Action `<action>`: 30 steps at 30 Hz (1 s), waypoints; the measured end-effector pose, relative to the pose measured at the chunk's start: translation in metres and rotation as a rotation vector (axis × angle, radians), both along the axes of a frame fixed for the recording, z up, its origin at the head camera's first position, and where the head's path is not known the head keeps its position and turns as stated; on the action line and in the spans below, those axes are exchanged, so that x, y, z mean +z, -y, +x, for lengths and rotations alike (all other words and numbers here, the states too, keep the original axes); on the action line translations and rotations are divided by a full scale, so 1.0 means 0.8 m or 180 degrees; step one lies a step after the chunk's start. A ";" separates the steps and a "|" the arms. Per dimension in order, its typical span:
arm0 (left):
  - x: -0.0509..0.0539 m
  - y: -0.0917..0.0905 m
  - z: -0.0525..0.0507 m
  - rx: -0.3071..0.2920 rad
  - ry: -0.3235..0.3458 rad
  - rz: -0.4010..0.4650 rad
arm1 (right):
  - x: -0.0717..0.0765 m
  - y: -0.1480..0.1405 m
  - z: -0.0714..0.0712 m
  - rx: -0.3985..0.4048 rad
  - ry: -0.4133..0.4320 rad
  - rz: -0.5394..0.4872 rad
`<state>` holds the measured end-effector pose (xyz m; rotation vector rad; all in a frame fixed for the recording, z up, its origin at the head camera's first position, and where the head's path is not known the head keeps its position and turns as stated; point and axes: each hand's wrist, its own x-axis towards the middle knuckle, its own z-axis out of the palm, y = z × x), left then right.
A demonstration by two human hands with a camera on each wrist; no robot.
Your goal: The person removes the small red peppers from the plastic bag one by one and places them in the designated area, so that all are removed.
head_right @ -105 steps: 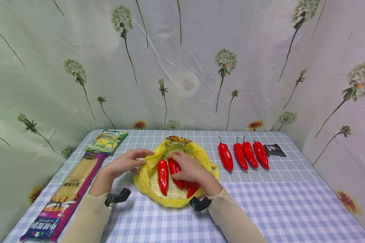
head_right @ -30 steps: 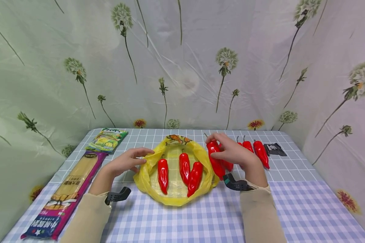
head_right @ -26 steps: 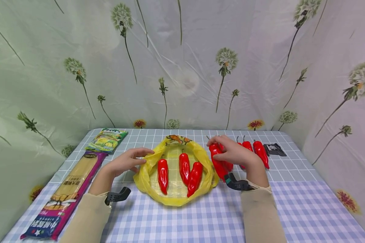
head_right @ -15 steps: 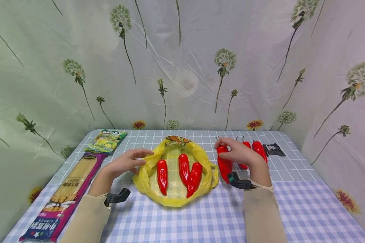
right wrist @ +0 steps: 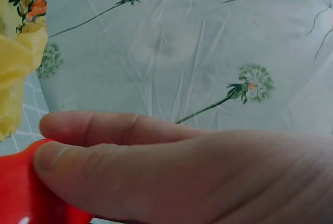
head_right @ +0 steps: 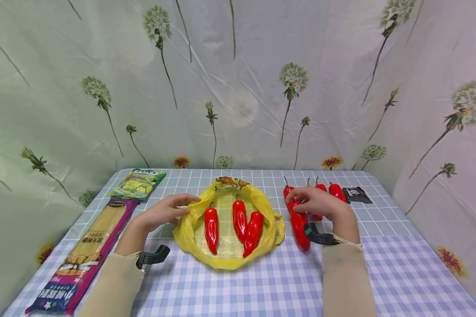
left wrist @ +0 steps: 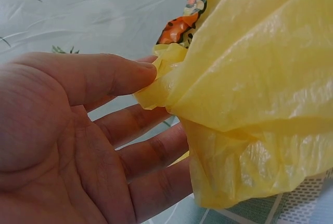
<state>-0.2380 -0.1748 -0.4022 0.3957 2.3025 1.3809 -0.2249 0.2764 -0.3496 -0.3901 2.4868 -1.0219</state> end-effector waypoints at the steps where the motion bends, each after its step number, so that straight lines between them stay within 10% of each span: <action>1: 0.000 0.000 0.000 -0.0001 -0.0002 -0.0004 | -0.002 -0.001 -0.001 -0.0002 0.0006 0.0021; 30: 0.000 -0.001 -0.001 0.0047 0.0042 -0.0015 | -0.013 -0.005 -0.003 0.0151 0.0116 0.0191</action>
